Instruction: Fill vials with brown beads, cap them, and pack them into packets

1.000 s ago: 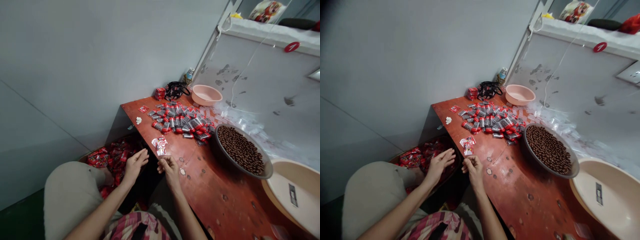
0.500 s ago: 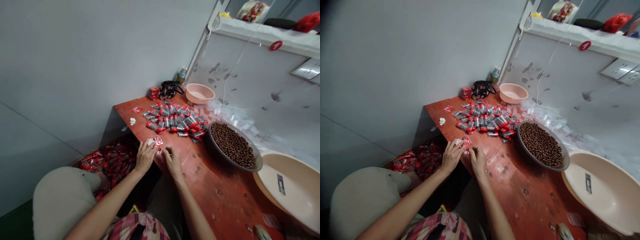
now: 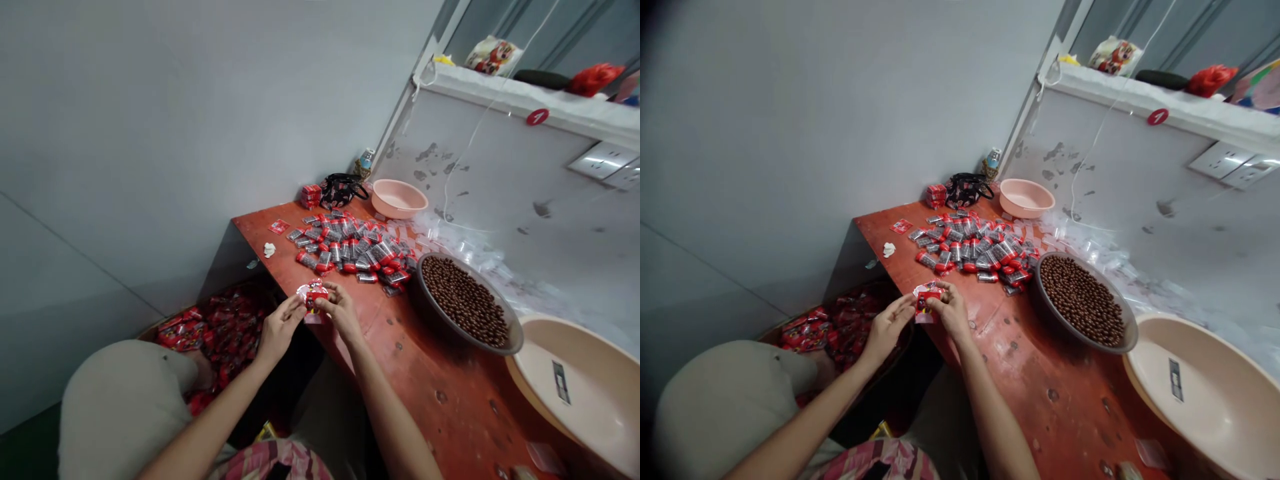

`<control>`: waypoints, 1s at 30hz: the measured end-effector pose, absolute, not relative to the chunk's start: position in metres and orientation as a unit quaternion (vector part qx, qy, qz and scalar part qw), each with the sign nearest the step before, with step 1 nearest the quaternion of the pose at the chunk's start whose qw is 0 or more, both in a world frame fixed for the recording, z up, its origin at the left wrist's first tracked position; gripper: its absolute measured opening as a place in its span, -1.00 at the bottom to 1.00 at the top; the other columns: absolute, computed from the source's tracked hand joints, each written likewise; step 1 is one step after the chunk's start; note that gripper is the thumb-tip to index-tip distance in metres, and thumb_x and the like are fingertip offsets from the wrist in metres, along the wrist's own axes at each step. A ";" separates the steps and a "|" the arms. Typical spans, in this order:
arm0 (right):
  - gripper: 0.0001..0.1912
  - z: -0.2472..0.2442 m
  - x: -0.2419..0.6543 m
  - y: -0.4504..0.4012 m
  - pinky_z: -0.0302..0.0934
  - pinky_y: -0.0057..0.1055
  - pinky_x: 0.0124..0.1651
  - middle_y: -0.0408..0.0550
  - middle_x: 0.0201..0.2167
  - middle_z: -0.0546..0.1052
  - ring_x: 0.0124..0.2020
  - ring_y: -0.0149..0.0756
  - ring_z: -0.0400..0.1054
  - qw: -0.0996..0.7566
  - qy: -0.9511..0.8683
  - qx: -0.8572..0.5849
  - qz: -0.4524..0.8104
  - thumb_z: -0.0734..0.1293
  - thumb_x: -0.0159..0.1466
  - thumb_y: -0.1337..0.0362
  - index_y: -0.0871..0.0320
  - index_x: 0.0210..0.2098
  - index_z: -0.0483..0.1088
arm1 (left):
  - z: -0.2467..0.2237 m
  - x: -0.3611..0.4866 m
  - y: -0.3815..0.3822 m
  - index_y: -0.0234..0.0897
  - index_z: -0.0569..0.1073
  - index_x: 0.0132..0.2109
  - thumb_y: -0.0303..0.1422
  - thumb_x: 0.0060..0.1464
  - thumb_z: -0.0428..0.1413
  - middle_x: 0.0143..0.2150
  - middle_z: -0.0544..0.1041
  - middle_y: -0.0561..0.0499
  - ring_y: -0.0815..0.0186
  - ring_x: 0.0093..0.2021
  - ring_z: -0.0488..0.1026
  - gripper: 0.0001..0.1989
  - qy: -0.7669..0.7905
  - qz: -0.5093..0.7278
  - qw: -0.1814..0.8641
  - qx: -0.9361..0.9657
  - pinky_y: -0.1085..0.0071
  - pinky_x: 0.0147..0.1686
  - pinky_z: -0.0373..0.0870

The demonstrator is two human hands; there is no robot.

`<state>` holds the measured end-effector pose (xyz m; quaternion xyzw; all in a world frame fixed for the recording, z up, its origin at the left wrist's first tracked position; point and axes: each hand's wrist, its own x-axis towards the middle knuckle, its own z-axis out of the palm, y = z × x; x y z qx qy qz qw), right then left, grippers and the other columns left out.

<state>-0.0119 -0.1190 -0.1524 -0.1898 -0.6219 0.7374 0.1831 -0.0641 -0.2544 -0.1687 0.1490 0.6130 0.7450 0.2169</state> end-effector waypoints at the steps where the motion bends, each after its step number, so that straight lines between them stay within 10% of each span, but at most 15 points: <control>1: -0.59 -0.151 -0.015 -0.118 0.22 -0.47 -0.46 -0.19 -0.56 0.45 -0.56 -0.40 0.34 0.159 -0.647 -0.173 0.725 0.37 -0.01 0.30 0.18 -0.17 0.24 | -0.170 -0.066 -0.255 -0.22 0.52 -0.25 -0.29 -0.17 0.18 -0.23 0.54 -0.04 0.14 -0.16 0.43 -0.75 0.604 0.740 0.258 0.142 0.32 -0.17 0.36; 7: -0.77 -0.136 -0.049 -0.087 0.22 -0.31 -0.24 0.02 -0.30 0.49 -0.27 -0.22 0.36 0.139 -0.912 -0.086 0.377 0.18 0.19 0.28 0.18 -0.17 0.31 | -0.174 -0.076 -0.257 -0.38 0.54 -0.43 -0.24 -0.18 0.18 -0.42 0.56 -0.09 0.22 -0.34 0.48 -0.75 0.554 0.743 0.363 0.100 0.33 -0.29 0.41; 12: -0.62 -0.129 -0.082 -0.044 -0.10 -0.12 0.09 0.08 0.15 0.16 0.18 -0.06 -0.07 0.111 -0.991 -0.015 0.077 0.16 0.14 0.49 0.18 -0.05 0.27 | -0.173 -0.076 -0.262 -0.41 0.52 -0.50 -0.31 -0.26 0.24 -0.49 0.54 -0.08 0.33 -0.46 0.46 -0.80 0.540 0.761 0.359 0.025 0.44 -0.40 0.42; 21: -0.72 -0.134 -0.056 -0.060 0.18 -0.27 -0.18 0.13 -0.20 0.45 -0.19 -0.17 0.33 0.172 -0.958 -0.093 0.211 0.03 0.28 0.30 0.21 -0.08 0.22 | -0.176 -0.087 -0.270 -0.44 0.46 -0.52 -0.43 -0.22 0.24 -0.52 0.52 -0.06 0.40 -0.53 0.45 -0.86 0.444 0.818 0.349 -0.111 0.51 -0.49 0.44; 24: -0.68 -0.140 -0.014 -0.103 0.23 -0.49 -0.53 -0.08 -0.49 0.46 -0.57 -0.39 0.35 0.162 -0.922 -0.114 0.334 -0.08 0.32 0.22 0.17 -0.16 0.21 | -0.178 -0.088 -0.268 -0.44 0.46 -0.46 -0.49 -0.16 0.20 -0.51 0.53 -0.08 0.36 -0.51 0.47 -0.92 0.408 0.830 0.347 -0.155 0.48 -0.47 0.46; 30: -0.74 -0.159 0.033 -0.175 0.19 -0.58 -0.63 -0.17 -0.52 0.38 -0.63 -0.47 0.31 0.139 -0.728 -0.206 0.639 0.12 0.24 0.13 0.18 -0.22 0.26 | -0.173 -0.077 -0.255 -0.42 0.43 -0.46 -0.54 -0.12 0.16 -0.51 0.53 -0.07 0.33 -0.49 0.48 -0.97 0.347 0.857 0.347 -0.157 0.44 -0.42 0.46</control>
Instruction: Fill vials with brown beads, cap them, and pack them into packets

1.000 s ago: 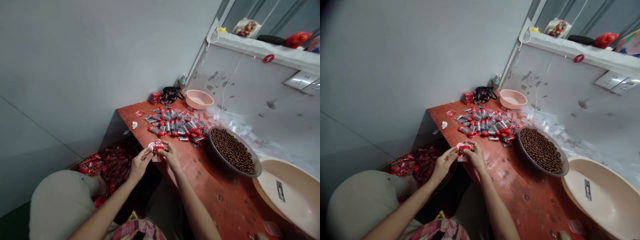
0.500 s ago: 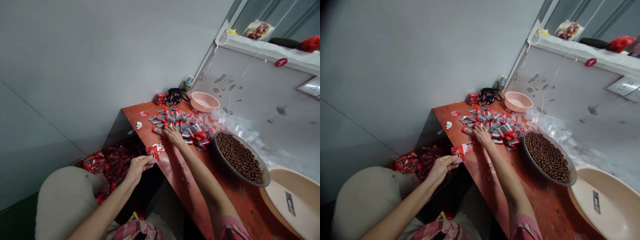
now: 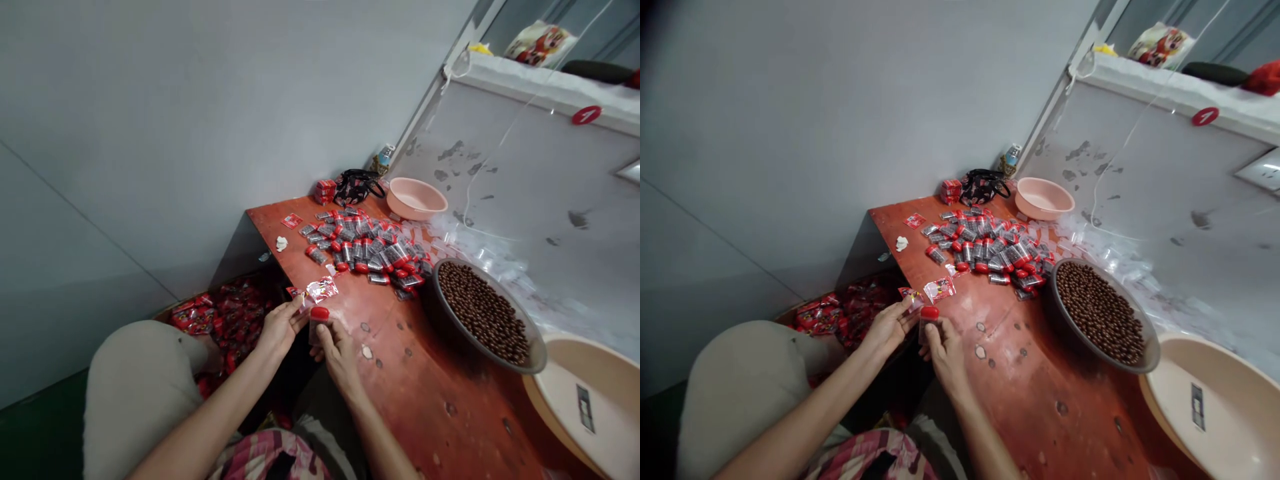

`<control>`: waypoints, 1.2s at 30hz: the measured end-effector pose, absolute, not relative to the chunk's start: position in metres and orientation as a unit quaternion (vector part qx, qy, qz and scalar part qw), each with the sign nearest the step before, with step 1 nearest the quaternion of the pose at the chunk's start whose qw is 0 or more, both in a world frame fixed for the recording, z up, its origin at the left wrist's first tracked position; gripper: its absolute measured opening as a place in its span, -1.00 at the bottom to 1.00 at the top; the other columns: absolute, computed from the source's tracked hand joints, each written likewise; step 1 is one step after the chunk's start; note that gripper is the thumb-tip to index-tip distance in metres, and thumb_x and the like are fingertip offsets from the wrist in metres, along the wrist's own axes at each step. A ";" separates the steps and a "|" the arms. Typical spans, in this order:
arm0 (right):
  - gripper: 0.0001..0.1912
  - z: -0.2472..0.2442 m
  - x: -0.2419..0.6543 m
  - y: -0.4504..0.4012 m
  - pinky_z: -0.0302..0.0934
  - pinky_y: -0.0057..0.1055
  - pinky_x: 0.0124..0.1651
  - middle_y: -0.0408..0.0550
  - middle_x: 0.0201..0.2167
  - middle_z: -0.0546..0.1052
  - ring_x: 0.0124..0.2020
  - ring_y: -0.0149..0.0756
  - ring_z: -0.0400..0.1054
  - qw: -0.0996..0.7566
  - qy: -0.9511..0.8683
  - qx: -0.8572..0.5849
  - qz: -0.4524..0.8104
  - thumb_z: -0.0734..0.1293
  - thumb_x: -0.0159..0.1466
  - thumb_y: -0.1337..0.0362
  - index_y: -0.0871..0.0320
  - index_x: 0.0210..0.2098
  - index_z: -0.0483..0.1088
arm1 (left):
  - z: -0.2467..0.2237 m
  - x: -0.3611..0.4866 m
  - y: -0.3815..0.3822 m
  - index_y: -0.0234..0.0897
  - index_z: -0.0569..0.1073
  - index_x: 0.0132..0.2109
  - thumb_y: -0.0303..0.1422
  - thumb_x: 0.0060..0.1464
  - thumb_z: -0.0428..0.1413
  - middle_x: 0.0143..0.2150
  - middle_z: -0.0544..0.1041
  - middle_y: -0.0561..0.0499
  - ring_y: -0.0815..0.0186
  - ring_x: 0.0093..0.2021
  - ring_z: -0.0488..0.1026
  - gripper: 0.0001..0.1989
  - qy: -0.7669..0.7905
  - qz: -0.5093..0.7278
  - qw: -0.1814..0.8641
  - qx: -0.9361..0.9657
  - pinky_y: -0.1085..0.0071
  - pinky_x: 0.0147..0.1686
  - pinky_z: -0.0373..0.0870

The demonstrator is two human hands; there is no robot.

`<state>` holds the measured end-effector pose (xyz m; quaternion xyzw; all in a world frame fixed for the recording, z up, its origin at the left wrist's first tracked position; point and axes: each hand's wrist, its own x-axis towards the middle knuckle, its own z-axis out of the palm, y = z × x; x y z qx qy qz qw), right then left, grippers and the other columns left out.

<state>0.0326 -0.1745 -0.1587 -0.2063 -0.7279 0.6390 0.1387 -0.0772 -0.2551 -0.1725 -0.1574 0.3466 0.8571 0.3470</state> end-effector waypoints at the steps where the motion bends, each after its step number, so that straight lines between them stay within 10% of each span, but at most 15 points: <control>1: -0.75 -0.160 0.033 -0.179 0.19 -0.59 -0.64 -0.17 -0.53 0.37 -0.63 -0.48 0.30 0.151 -0.723 -0.215 0.639 0.13 0.24 0.14 0.17 -0.23 0.27 | -0.171 -0.075 -0.253 -0.42 0.42 -0.47 -0.54 -0.13 0.16 -0.51 0.52 -0.07 0.34 -0.49 0.48 -0.96 0.344 0.859 0.347 -0.151 0.45 -0.42 0.45; 36: -0.77 -0.178 0.031 -0.173 0.07 -0.55 -0.65 -0.22 -0.64 0.35 -0.70 -0.48 0.19 0.190 -0.696 -0.214 0.658 0.18 0.20 0.12 0.14 -0.39 0.31 | -0.163 -0.068 -0.256 -0.45 0.49 -0.44 -0.33 -0.14 0.17 -0.59 0.49 -0.08 0.31 -0.64 0.39 -0.80 0.470 0.751 0.450 0.113 0.41 -0.62 0.30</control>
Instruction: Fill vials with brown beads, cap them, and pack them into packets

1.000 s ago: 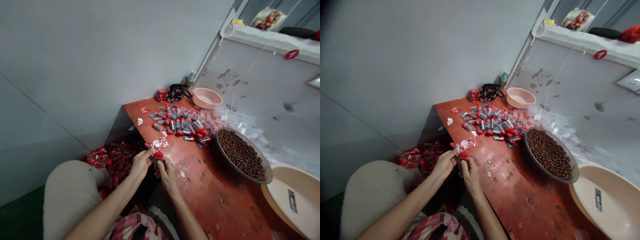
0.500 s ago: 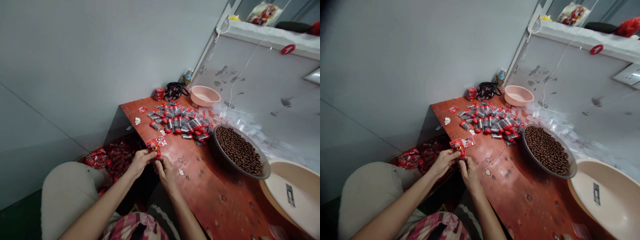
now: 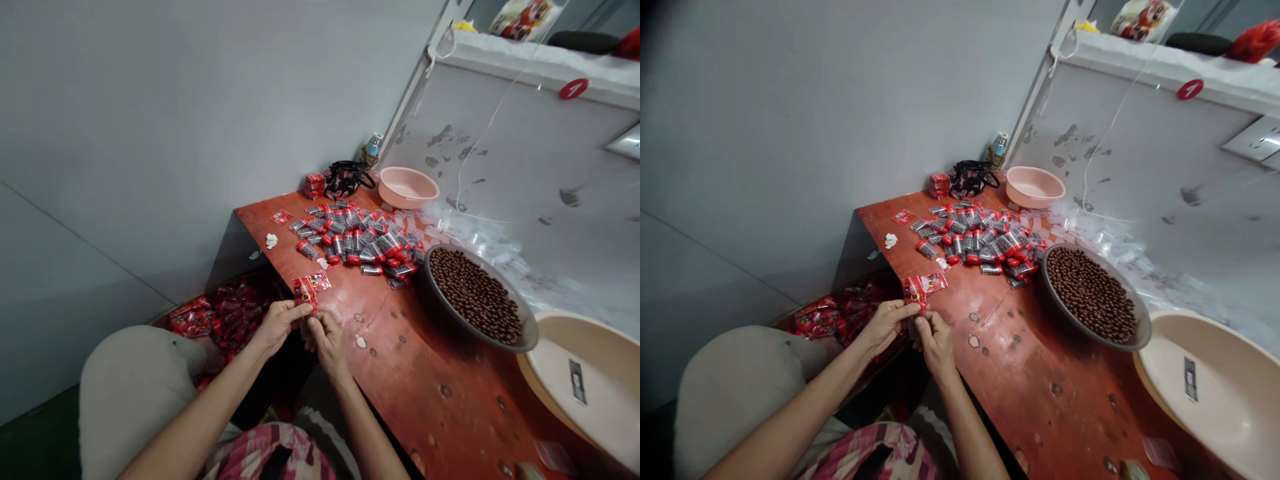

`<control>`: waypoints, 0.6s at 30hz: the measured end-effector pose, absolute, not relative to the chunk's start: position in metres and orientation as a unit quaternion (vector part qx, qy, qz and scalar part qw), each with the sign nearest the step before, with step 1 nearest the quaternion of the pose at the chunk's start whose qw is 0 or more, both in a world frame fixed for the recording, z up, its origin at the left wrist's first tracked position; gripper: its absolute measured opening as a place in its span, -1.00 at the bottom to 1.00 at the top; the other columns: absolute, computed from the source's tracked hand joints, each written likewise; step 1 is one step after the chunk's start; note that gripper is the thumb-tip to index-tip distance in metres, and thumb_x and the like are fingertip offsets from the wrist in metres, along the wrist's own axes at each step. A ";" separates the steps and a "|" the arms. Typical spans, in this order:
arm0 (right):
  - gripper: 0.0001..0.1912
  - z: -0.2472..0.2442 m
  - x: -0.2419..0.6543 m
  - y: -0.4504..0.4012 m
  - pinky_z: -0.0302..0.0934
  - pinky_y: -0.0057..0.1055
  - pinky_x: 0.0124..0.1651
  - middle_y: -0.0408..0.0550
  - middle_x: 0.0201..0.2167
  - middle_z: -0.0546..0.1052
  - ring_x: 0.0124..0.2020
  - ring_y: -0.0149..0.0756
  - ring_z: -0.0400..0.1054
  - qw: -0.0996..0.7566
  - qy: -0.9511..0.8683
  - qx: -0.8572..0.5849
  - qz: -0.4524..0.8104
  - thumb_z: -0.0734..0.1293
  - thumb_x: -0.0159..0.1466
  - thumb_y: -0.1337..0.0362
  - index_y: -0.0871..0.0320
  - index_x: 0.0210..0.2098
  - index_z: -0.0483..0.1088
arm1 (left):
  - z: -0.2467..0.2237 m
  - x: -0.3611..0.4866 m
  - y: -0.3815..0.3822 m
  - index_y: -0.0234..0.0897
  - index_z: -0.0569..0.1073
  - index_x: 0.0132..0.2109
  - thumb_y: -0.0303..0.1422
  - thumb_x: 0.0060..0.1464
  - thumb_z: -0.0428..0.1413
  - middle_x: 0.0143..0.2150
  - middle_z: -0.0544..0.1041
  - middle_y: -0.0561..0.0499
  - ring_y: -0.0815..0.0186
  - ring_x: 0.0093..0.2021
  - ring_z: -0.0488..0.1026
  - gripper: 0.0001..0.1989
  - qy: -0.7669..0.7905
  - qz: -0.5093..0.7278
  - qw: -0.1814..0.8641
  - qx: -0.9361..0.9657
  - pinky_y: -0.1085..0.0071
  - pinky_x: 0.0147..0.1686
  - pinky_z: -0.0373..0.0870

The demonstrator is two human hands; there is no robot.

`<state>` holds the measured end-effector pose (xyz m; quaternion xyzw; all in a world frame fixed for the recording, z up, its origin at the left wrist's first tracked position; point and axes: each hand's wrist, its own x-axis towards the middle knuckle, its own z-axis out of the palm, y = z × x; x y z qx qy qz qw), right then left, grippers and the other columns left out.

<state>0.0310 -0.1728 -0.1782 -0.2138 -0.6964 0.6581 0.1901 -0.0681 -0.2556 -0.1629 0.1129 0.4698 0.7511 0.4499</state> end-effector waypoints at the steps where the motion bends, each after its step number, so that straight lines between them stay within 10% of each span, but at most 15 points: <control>1: -0.75 -0.179 0.030 -0.172 0.04 -0.56 -0.67 -0.23 -0.67 0.33 -0.73 -0.50 0.16 0.172 -0.681 -0.206 0.681 0.17 0.20 0.10 0.15 -0.42 0.29 | -0.162 -0.069 -0.257 -0.46 0.49 -0.43 -0.31 -0.12 0.16 -0.60 0.49 -0.10 0.30 -0.66 0.38 -0.78 0.468 0.741 0.466 0.123 0.40 -0.64 0.29; 18: -0.77 -0.178 0.025 -0.179 0.19 -0.53 -0.60 -0.17 -0.54 0.40 -0.63 -0.46 0.30 0.200 -0.561 -0.219 0.773 0.25 0.15 0.15 0.17 -0.29 0.30 | -0.160 -0.064 -0.258 -0.43 0.44 -0.49 -0.33 -0.14 0.17 -0.58 0.47 -0.05 0.36 -0.66 0.34 -0.81 0.430 0.777 0.453 0.074 0.44 -0.67 0.25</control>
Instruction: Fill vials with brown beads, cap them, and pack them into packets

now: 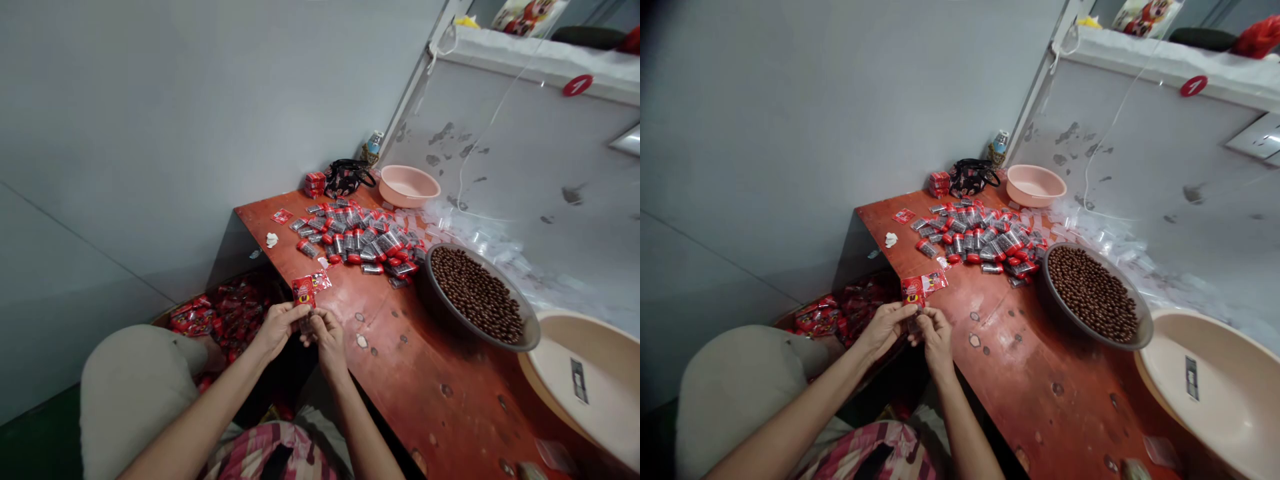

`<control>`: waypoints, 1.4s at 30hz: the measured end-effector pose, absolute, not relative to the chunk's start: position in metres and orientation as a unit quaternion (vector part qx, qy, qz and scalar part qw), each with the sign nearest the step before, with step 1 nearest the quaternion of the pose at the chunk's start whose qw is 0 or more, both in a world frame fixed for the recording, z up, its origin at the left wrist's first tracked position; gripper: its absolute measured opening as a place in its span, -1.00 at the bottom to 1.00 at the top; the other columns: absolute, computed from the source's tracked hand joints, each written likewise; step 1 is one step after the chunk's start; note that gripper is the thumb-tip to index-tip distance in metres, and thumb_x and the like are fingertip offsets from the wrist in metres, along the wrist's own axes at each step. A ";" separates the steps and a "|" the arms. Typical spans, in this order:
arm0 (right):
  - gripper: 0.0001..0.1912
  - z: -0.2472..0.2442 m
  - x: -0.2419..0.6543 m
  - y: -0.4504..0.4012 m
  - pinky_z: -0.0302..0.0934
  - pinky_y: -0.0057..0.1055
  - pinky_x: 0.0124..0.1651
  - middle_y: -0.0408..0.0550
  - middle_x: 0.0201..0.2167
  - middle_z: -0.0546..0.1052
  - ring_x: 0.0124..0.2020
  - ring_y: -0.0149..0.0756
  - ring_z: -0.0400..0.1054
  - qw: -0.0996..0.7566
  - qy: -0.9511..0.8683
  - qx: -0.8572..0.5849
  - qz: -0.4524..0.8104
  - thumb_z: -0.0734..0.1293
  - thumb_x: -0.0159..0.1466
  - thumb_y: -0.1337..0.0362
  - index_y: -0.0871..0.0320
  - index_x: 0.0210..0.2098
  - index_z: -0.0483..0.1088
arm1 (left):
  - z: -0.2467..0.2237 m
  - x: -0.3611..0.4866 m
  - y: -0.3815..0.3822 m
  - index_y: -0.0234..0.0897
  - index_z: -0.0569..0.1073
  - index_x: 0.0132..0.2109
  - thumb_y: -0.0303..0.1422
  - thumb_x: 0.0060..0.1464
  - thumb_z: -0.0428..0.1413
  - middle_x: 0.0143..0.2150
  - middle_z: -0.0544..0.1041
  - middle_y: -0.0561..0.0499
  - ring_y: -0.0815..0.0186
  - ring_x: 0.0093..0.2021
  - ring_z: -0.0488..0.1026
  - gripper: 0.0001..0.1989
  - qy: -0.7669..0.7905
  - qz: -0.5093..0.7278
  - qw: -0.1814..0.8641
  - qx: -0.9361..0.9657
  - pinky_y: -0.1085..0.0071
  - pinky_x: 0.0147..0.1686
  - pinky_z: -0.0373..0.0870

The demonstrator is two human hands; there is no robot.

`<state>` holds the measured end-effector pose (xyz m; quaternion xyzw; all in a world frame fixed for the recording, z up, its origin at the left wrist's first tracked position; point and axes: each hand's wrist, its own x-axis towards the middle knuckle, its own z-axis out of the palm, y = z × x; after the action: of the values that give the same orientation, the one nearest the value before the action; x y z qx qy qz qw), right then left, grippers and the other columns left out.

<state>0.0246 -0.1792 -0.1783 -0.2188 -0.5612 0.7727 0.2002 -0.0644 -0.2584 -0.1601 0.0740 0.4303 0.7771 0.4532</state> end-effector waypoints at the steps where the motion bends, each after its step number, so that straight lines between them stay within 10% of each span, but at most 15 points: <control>1: -0.75 -0.178 0.027 -0.180 0.25 -0.49 -0.51 -0.14 -0.47 0.43 -0.56 -0.42 0.35 0.202 -0.558 -0.205 0.778 0.27 0.14 0.17 0.16 -0.21 0.28 | -0.161 -0.065 -0.258 -0.43 0.45 -0.48 -0.33 -0.15 0.18 -0.57 0.46 -0.04 0.38 -0.65 0.34 -0.81 0.424 0.788 0.444 0.054 0.46 -0.67 0.24; 5: -0.70 -0.177 0.033 -0.180 0.30 -0.41 -0.34 -0.11 -0.38 0.46 -0.43 -0.38 0.39 0.216 -0.564 -0.182 0.776 0.31 0.11 0.25 0.14 -0.17 0.25 | -0.163 -0.060 -0.259 -0.46 0.46 -0.46 -0.35 -0.16 0.19 -0.56 0.45 -0.03 0.40 -0.60 0.35 -0.81 0.397 0.797 0.455 0.022 0.49 -0.63 0.25; 19: -0.77 -0.176 0.022 -0.171 0.11 -0.59 -0.70 -0.26 -0.64 0.39 -0.72 -0.50 0.25 0.212 -0.606 -0.247 0.726 0.34 0.05 0.20 0.16 -0.37 0.23 | -0.187 -0.063 -0.288 -0.40 0.42 -0.24 -0.23 -0.07 0.13 -0.16 0.49 -0.29 0.14 -0.21 0.48 -0.69 0.442 0.801 0.372 -0.158 0.27 -0.25 0.42; 32: -0.81 -0.173 0.030 -0.159 0.06 -0.61 -0.66 -0.21 -0.61 0.40 -0.69 -0.53 0.23 0.195 -0.670 -0.253 0.670 0.25 0.14 0.15 0.17 -0.42 0.29 | -0.187 -0.108 -0.214 -0.06 0.52 -0.33 -0.55 -0.20 0.19 -0.02 0.44 0.02 0.17 0.20 0.02 -0.73 0.719 0.629 0.083 0.284 0.16 0.17 -0.33; 42: -0.56 -0.176 -0.014 -0.122 0.27 -0.46 -0.37 -0.04 -0.23 0.44 -0.29 -0.33 0.36 0.288 -0.591 -0.276 0.701 0.33 0.06 0.20 0.14 -0.08 0.20 | -0.198 -0.098 -0.215 -0.17 0.50 -0.19 -0.37 0.02 0.03 0.03 0.40 -0.05 0.11 0.12 0.18 -0.79 0.764 0.527 -0.048 0.368 0.03 0.13 -0.11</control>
<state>-0.0144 -0.1223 -0.1758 -0.2760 -0.5913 0.7011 0.2876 -0.0977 -0.2154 -0.1977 0.3677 0.7644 0.5275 -0.0483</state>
